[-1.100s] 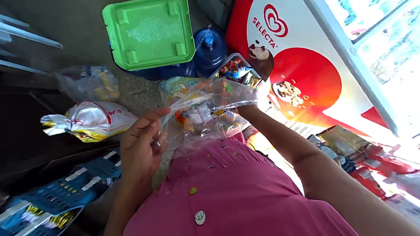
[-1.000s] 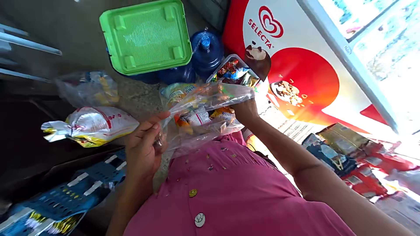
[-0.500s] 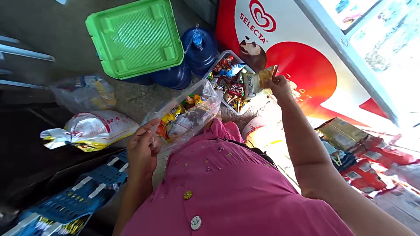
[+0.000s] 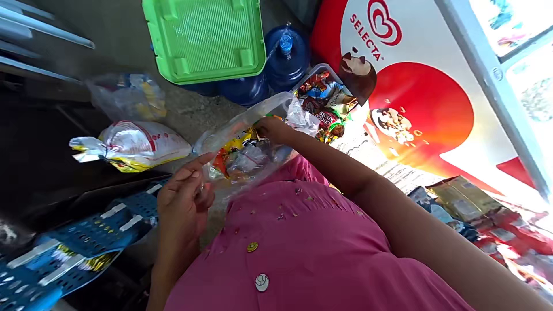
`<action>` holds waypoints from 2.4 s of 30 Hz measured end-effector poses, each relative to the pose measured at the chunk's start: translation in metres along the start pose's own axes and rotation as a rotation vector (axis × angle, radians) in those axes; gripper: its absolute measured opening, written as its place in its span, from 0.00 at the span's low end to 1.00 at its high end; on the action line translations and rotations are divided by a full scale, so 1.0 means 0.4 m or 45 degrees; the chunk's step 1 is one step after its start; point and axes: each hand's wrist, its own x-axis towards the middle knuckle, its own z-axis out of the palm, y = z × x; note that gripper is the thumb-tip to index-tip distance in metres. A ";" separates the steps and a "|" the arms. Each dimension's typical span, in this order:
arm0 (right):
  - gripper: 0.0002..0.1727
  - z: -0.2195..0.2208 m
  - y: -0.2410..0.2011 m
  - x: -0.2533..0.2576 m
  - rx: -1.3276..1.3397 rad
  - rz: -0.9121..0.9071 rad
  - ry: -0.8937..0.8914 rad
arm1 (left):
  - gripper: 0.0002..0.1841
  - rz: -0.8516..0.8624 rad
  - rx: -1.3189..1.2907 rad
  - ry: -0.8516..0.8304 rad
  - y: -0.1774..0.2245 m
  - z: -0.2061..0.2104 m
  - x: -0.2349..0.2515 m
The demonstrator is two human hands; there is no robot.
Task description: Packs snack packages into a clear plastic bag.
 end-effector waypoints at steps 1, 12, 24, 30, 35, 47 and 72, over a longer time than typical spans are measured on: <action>0.29 0.002 0.018 0.023 -0.066 0.205 -0.036 | 0.21 0.018 -0.019 -0.020 0.015 -0.004 -0.010; 0.24 -0.007 0.084 -0.029 -0.310 0.515 -0.344 | 0.19 0.114 -0.104 -0.133 0.065 -0.021 -0.026; 0.14 -0.030 0.123 -0.224 0.072 -0.178 0.571 | 0.21 0.059 0.054 -0.048 -0.004 -0.028 0.039; 0.19 -0.132 0.148 -0.411 0.600 -0.102 0.829 | 0.21 -0.048 0.082 0.059 -0.095 -0.035 0.105; 0.19 -0.154 0.301 -0.568 0.567 0.236 1.139 | 0.21 -0.083 0.108 0.096 -0.119 -0.018 0.114; 0.22 0.047 0.618 -0.630 0.736 1.056 1.052 | 0.21 -0.105 0.160 0.137 -0.124 0.013 0.099; 0.17 0.108 0.640 -0.526 1.276 0.941 1.391 | 0.20 -0.114 0.272 0.043 -0.081 0.150 0.119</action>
